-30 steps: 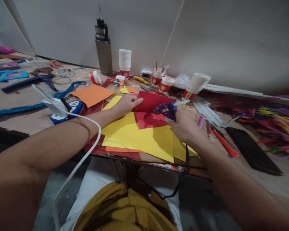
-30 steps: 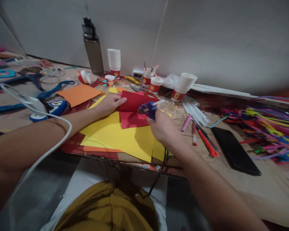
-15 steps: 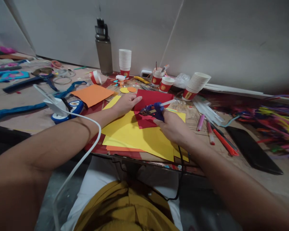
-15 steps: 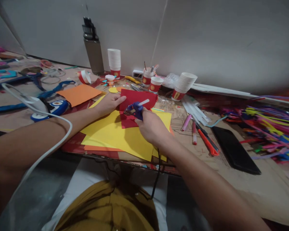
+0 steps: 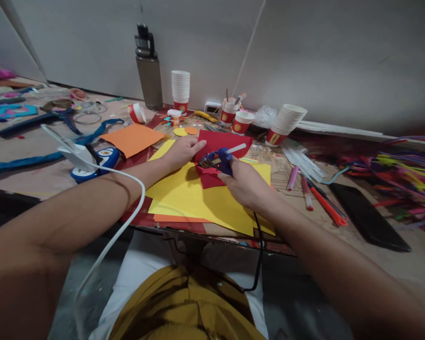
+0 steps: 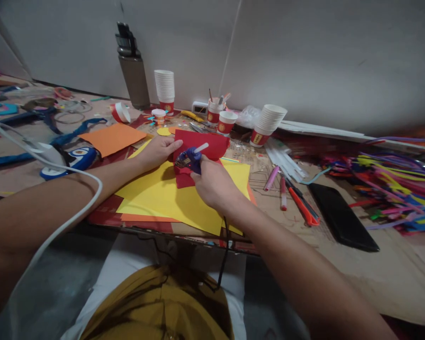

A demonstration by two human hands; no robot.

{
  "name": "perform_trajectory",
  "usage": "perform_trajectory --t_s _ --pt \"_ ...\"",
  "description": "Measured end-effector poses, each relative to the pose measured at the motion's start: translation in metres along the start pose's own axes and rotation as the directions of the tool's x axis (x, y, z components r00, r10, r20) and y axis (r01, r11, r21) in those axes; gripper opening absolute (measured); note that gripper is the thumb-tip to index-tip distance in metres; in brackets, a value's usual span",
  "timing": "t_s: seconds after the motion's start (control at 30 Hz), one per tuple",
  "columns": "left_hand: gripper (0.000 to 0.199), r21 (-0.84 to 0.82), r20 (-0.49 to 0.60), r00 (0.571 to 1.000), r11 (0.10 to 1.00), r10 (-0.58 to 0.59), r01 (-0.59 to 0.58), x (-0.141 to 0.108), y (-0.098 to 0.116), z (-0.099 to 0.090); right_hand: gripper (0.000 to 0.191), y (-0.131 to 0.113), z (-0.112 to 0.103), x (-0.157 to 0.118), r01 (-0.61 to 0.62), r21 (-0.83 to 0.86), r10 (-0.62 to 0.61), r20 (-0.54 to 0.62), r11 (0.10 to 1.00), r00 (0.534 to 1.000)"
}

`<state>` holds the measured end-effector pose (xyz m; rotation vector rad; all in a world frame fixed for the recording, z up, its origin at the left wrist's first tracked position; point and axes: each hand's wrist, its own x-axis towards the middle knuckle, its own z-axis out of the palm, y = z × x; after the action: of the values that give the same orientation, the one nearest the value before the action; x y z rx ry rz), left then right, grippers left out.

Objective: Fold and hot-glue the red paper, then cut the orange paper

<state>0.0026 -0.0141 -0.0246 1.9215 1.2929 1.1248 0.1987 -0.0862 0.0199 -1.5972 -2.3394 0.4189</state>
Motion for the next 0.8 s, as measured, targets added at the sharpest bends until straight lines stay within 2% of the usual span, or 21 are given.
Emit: perform_trajectory --t_s 0.17,0.4,0.6,0.8 --pt "0.043 0.013 -0.001 1.000 1.000 0.004 -0.004 -0.001 0.000 -0.001 0.027 -0.002 0.005 0.006 0.020 0.004 -0.020 -0.026 1.000 0.999" --pt "0.041 -0.032 0.011 1.000 0.999 -0.003 0.003 0.001 -0.007 0.002 0.021 0.005 -0.006 -0.009 -0.042 0.000 0.042 0.021 0.999 0.999" --pt "0.043 -0.032 0.033 0.999 0.999 -0.026 0.028 0.001 -0.005 0.001 0.027 0.001 -0.003 -0.002 -0.027 -0.002 0.027 0.001 1.000 1.000" --pt "0.039 -0.096 0.015 1.000 0.995 -0.016 0.017 -0.001 -0.002 0.001 0.019 0.010 -0.006 -0.010 -0.070 0.014 0.070 0.026 0.997 0.997"
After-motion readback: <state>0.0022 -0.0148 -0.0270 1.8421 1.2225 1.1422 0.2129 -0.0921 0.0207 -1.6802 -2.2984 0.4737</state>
